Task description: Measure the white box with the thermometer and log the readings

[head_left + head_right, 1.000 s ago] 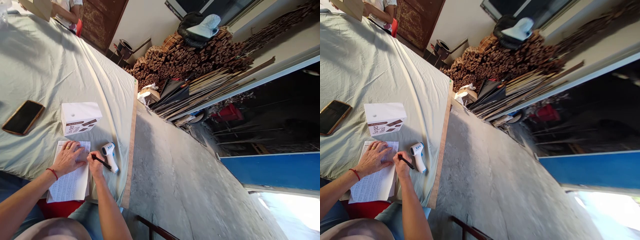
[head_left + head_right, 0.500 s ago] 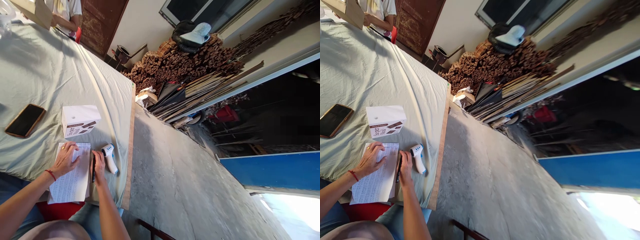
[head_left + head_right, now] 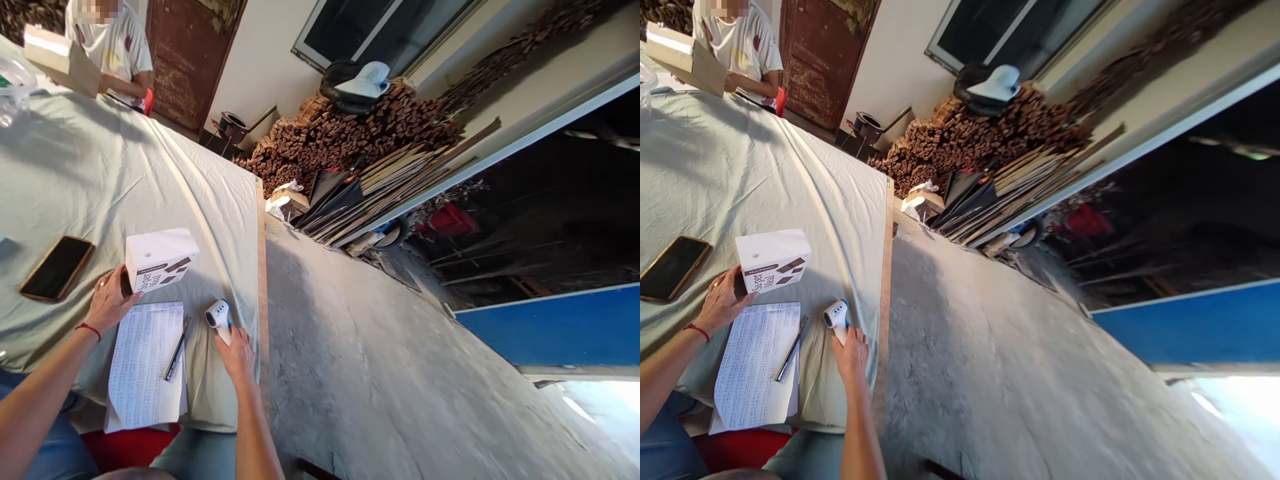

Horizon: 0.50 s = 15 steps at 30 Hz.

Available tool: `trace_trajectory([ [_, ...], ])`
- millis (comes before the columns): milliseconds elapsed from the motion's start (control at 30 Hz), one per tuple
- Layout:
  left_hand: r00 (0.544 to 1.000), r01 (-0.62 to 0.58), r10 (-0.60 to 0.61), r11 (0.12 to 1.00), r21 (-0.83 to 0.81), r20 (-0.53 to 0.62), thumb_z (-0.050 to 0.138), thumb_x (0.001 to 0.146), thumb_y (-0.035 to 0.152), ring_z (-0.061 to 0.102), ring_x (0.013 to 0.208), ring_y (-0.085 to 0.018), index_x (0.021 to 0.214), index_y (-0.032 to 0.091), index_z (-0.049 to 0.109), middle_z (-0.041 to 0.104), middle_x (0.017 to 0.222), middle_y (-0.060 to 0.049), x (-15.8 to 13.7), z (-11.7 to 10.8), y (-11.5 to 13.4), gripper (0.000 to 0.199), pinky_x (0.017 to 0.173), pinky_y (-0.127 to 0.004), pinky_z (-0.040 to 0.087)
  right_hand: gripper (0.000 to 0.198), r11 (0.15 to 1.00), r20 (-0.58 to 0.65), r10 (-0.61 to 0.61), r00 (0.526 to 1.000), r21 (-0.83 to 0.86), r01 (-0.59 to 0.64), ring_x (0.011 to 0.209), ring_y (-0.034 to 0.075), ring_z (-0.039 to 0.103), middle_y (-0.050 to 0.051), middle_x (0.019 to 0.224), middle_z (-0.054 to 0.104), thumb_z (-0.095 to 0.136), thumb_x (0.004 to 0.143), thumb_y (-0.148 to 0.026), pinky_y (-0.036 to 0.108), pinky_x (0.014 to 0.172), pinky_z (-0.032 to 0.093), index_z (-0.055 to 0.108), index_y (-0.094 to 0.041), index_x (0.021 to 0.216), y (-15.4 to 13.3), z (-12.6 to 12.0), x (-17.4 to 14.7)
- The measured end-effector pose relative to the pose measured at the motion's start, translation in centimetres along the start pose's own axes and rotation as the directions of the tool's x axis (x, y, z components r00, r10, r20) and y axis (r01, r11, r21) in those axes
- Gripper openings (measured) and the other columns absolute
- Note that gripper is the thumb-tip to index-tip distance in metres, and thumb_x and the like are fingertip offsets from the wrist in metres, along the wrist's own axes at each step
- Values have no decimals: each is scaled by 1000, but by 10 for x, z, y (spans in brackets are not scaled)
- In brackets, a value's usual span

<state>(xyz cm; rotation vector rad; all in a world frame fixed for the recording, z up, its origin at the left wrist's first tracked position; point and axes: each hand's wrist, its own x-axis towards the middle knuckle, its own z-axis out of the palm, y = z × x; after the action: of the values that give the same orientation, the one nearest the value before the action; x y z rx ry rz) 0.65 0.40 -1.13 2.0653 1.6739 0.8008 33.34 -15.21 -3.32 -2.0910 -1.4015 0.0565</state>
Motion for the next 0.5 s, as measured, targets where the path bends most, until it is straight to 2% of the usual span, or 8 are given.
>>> trace_trajectory([
  [67, 999, 6, -8, 999, -41, -53, 56, 89, 55, 57, 137, -39, 152, 14, 39, 67, 138, -20, -2, 2, -2, 77, 113, -59, 43, 26, 985, 66, 26, 997, 170, -37, 70, 26, 64, 7, 77, 67, 62, 88, -47, 33, 58, 46, 71, -22, 87, -7, 0, 3],
  [133, 995, 15, -23, 996, -88, -99, 49, 93, 55, 62, 129, -37, 152, 15, 40, 72, 130, -18, -4, 2, -3, 72, 107, -56, 47, 32, 916, 107, 36, 994, 394, -76, 55, 20, 54, 0, 62, 58, 58, 90, -51, 30, 50, 41, 71, -22, 87, -28, 4, 7],
  [200, 992, 14, -27, 994, -109, -123, 42, 96, 55, 67, 120, -36, 147, 17, 47, 76, 120, -15, -4, 0, -5, 64, 100, -54, 51, 40, 782, 134, 36, 990, 613, -111, 48, 17, 46, -4, 55, 51, 57, 92, -57, 28, 45, 37, 72, -20, 95, -59, 9, 13],
  [267, 992, -12, -1, 995, -100, -123, 39, 97, 56, 69, 114, -35, 140, 19, 53, 78, 114, -13, -3, -2, -7, 59, 96, -51, 52, 48, 612, 176, 37, 984, 774, -162, 51, 16, 48, -1, 60, 55, 51, 96, -64, 28, 47, 39, 71, -20, 93, -93, 14, 20],
  [333, 992, -38, 28, 996, -82, -122, 36, 97, 57, 69, 113, -34, 136, 21, 56, 78, 113, -12, -2, -3, -8, 57, 95, -50, 52, 56, 461, 293, 6, 956, 848, -262, 50, 15, 45, -1, 60, 53, 50, 93, -73, 28, 46, 37, 66, -21, 81, -125, 18, 28],
  [400, 991, -48, 40, 997, -60, -125, 34, 98, 57, 69, 115, -34, 136, 21, 57, 77, 117, -13, -1, -3, -9, 57, 95, -50, 53, 58, 363, 352, -10, 936, 873, -324, 49, 13, 42, -1, 60, 51, 53, 90, -78, 27, 44, 35, 60, -22, 75, -150, 22, 36],
  [433, 991, -51, 44, 998, -48, -126, 33, 99, 56, 68, 117, -34, 136, 20, 57, 77, 119, -13, -1, -3, -9, 57, 95, -50, 53, 59, 347, 347, -13, 938, 881, -321, 49, 13, 42, -1, 61, 51, 53, 89, -79, 26, 44, 34, 58, -22, 74, -159, 25, 40],
  [500, 990, -64, 60, 997, -30, -128, 31, 100, 55, 67, 119, -35, 137, 19, 57, 76, 123, -15, 0, -1, -11, 58, 96, -52, 53, 59, 408, 252, -9, 968, 885, -227, 49, 13, 43, -1, 61, 50, 49, 92, -79, 25, 43, 35, 56, -23, 74, -174, 29, 48],
])
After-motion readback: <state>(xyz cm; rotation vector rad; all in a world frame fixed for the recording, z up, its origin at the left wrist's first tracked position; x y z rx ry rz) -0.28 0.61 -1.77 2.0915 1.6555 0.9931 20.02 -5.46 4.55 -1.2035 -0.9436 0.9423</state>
